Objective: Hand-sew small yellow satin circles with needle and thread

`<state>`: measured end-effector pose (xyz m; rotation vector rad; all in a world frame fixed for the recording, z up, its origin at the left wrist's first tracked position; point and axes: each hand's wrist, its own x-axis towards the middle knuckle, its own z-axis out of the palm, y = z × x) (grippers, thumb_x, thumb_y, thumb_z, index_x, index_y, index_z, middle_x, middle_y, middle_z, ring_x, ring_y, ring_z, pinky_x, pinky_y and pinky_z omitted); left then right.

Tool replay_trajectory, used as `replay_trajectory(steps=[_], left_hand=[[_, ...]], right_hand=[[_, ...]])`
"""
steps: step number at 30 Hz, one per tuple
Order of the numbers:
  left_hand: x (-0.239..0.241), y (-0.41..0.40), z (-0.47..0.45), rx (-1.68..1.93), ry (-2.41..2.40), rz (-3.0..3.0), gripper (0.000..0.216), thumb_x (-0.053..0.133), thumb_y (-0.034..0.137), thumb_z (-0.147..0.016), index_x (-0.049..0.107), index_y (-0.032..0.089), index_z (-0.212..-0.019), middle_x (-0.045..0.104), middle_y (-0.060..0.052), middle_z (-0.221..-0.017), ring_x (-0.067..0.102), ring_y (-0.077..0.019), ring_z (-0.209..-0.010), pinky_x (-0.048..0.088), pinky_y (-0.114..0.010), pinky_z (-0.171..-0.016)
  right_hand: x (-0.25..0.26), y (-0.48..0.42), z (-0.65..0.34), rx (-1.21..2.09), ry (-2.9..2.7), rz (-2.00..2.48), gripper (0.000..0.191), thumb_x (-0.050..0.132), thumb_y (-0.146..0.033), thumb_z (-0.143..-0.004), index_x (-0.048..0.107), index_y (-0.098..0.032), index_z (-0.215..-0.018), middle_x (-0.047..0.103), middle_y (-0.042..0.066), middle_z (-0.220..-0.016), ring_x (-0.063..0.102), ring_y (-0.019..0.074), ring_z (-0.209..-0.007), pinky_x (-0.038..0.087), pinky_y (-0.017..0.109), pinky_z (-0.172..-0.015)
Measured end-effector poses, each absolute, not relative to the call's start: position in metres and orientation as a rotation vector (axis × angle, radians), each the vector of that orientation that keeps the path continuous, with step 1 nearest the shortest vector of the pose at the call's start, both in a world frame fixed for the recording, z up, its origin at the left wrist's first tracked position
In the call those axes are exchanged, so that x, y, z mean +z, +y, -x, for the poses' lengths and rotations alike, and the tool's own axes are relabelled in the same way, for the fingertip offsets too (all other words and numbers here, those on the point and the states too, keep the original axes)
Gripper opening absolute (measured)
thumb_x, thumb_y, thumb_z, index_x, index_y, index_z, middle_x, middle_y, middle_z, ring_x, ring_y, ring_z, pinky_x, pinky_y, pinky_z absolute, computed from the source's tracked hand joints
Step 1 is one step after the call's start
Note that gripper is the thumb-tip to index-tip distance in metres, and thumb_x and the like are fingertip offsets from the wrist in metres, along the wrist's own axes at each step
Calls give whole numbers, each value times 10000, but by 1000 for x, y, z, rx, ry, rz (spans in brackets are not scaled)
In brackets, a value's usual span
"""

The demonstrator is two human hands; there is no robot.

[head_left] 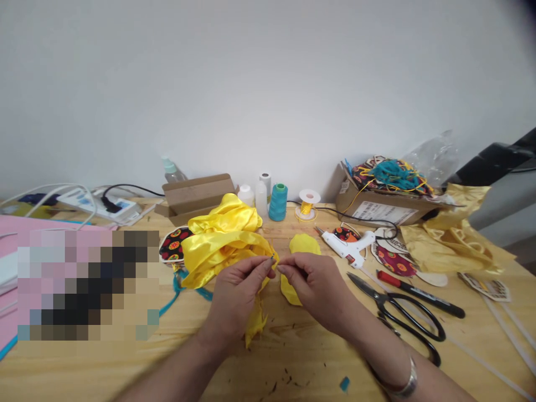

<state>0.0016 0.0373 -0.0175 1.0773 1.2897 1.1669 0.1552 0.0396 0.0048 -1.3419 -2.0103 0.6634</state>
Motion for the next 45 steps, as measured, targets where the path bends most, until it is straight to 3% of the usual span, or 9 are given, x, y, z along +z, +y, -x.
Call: replay_trajectory(steps=[7, 15, 30, 39, 45], left_hand=[[-20, 38, -1, 1150, 1239, -1045, 129, 672, 326, -740, 715, 214, -693, 650, 20, -672, 555, -143, -716, 417, -229, -704], [-24, 39, -1, 1189, 1175, -918, 162, 699, 334, -713, 692, 188, -645, 620, 17, -635, 533, -124, -640, 400, -215, -589], [-25, 41, -2, 1241, 1151, -817, 133, 730, 320, -675, 705, 190, -656, 584, 24, -587, 511, -111, -593, 381, -203, -529], [-27, 41, -1, 1227, 1192, -853, 149, 726, 333, -686, 702, 187, -665, 566, 40, -570, 381, -72, -506, 291, -190, -466], [-23, 43, 0, 1213, 1222, -887, 198, 717, 342, -692, 667, 173, -602, 544, 48, -542, 332, -65, -487, 255, -189, -452]], right_hand=[[7, 37, -155, 598, -2167, 1372, 193, 489, -250, -888, 620, -196, -758, 662, -8, -707, 558, 109, -637, 329, 229, -581], [13, 35, -155, 535, -2231, 1406, 247, 463, -256, -892, 556, -183, -675, 582, -33, -587, 444, 78, -530, 254, 225, -533], [18, 32, -152, 402, -2391, 1431, 247, 439, -210, -860, 539, -175, -636, 530, -31, -513, 369, 65, -472, 157, 251, -503], [18, 33, -154, 322, -2500, 1335, 182, 447, -184, -844, 578, -194, -718, 570, -22, -548, 382, 77, -496, 153, 248, -508], [18, 31, -156, 316, -2576, 1284, 184, 463, -153, -817, 544, -186, -655, 553, -26, -539, 337, 80, -506, 159, 246, -510]])
